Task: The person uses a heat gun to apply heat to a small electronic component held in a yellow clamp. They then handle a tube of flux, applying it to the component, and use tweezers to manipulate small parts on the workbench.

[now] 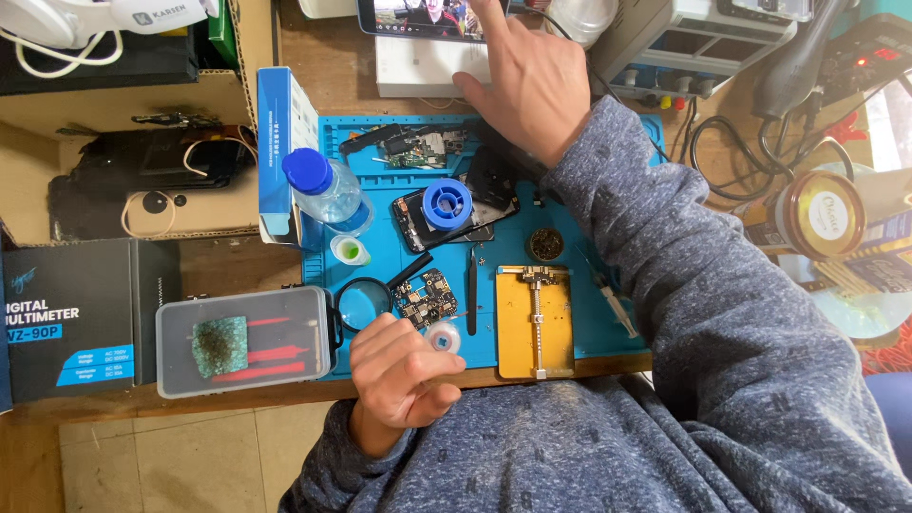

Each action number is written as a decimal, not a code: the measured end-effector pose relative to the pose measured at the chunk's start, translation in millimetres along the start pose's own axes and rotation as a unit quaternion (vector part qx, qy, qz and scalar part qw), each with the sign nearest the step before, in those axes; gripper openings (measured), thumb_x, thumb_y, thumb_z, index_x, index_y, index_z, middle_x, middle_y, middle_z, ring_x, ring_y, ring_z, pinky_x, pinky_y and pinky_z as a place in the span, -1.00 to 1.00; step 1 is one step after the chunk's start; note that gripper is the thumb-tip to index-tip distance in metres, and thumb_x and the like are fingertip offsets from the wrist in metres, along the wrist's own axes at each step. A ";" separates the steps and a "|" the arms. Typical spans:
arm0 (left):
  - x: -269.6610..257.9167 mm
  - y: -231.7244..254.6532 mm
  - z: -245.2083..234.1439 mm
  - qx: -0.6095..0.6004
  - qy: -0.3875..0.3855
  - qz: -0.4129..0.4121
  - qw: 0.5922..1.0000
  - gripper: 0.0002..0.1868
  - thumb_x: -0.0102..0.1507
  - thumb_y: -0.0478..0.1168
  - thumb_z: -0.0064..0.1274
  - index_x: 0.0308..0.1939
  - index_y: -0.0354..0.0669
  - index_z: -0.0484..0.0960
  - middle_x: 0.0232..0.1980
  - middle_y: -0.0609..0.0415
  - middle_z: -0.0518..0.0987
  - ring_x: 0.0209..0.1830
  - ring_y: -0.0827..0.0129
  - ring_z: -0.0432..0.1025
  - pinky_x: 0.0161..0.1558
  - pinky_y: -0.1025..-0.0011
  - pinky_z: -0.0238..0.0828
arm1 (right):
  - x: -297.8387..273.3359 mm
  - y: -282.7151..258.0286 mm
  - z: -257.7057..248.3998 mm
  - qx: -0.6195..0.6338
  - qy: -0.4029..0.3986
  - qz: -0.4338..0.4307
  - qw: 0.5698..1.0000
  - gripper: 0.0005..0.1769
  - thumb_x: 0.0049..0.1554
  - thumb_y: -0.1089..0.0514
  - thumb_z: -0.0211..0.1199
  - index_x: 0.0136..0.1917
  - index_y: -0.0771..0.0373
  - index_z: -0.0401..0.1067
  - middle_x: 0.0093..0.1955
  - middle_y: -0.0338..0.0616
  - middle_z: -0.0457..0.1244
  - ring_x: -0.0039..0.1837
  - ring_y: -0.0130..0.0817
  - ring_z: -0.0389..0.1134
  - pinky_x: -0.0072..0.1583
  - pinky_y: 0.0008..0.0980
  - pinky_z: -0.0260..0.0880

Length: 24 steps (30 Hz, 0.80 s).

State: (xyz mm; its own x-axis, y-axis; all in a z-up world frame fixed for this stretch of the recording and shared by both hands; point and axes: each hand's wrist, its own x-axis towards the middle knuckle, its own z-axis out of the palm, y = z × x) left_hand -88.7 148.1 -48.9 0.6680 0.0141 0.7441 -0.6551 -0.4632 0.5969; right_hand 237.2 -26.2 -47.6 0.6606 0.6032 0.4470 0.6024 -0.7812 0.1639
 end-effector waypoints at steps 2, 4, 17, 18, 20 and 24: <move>0.7 -0.3 0.0 0.001 -0.001 -0.002 1.000 -0.45 0.64 0.23 -0.16 -0.24 0.07 0.72 -0.52 0.21 0.47 -0.57 0.35 0.23 -0.39 0.24 0.02 | 3.2 2.7 2.6 -0.002 0.008 -0.003 1.000 0.02 0.49 -0.30 0.64 0.81 0.10 0.04 -0.08 -0.19 0.49 -0.26 -0.08 0.48 -0.34 -0.16 0.35; 1.4 0.5 -0.7 0.000 -0.003 -0.007 1.000 -0.47 0.64 0.21 -0.15 -0.23 0.08 0.73 -0.52 0.21 0.47 -0.57 0.36 0.23 -0.39 0.24 0.02 | 3.7 3.6 4.4 -0.004 0.012 -0.004 1.000 0.02 0.49 -0.30 0.66 0.81 0.13 0.08 -0.06 -0.19 0.48 -0.26 -0.10 0.47 -0.34 -0.16 0.34; 2.9 1.1 -0.2 0.000 -0.005 -0.009 1.000 -0.52 0.64 0.12 -0.12 -0.25 0.06 0.71 -0.52 0.20 0.45 -0.57 0.35 0.18 -0.39 0.23 -0.03 | -1.0 1.5 -1.9 0.004 0.011 -0.008 1.000 -0.04 0.47 -0.27 0.64 0.78 0.08 0.10 -0.07 -0.20 0.50 -0.23 -0.11 0.52 -0.32 -0.16 0.39; 3.5 1.2 -0.2 -0.002 -0.002 -0.008 1.000 -0.52 0.64 0.12 -0.12 -0.25 0.06 0.70 -0.52 0.21 0.45 -0.58 0.35 0.18 -0.39 0.23 -0.03 | -1.7 1.6 -1.7 0.021 0.024 -0.011 0.999 -0.03 0.47 -0.23 0.66 0.78 0.09 0.09 -0.06 -0.18 0.51 -0.21 -0.07 0.53 -0.31 -0.12 0.38; 3.3 1.1 -0.9 -0.003 -0.006 -0.009 1.000 -0.52 0.64 0.12 -0.12 -0.25 0.06 0.71 -0.52 0.20 0.46 -0.57 0.34 0.19 -0.39 0.23 -0.02 | 0.6 -0.5 -10.5 0.032 0.031 -0.013 0.999 -0.10 0.48 -0.21 0.64 0.73 0.12 0.13 -0.02 -0.15 0.52 -0.20 -0.05 0.51 -0.32 -0.12 0.36; 4.2 0.8 -1.7 -0.004 -0.008 -0.006 1.000 -0.52 0.64 0.11 -0.12 -0.25 0.05 0.71 -0.52 0.21 0.46 -0.57 0.35 0.21 -0.39 0.24 0.00 | 0.9 -5.9 -18.7 0.034 0.029 -0.020 0.999 -0.21 0.48 -0.21 0.62 0.66 0.09 0.23 -0.20 -0.22 0.42 -0.30 -0.08 0.44 -0.34 -0.09 0.28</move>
State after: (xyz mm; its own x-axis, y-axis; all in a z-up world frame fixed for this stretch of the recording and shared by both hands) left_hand -87.0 149.3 -44.7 0.6812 0.0051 0.7321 -0.6503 -0.4551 0.6083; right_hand 225.9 -24.1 -31.7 0.6091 0.6226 0.4912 0.6591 -0.7419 0.1231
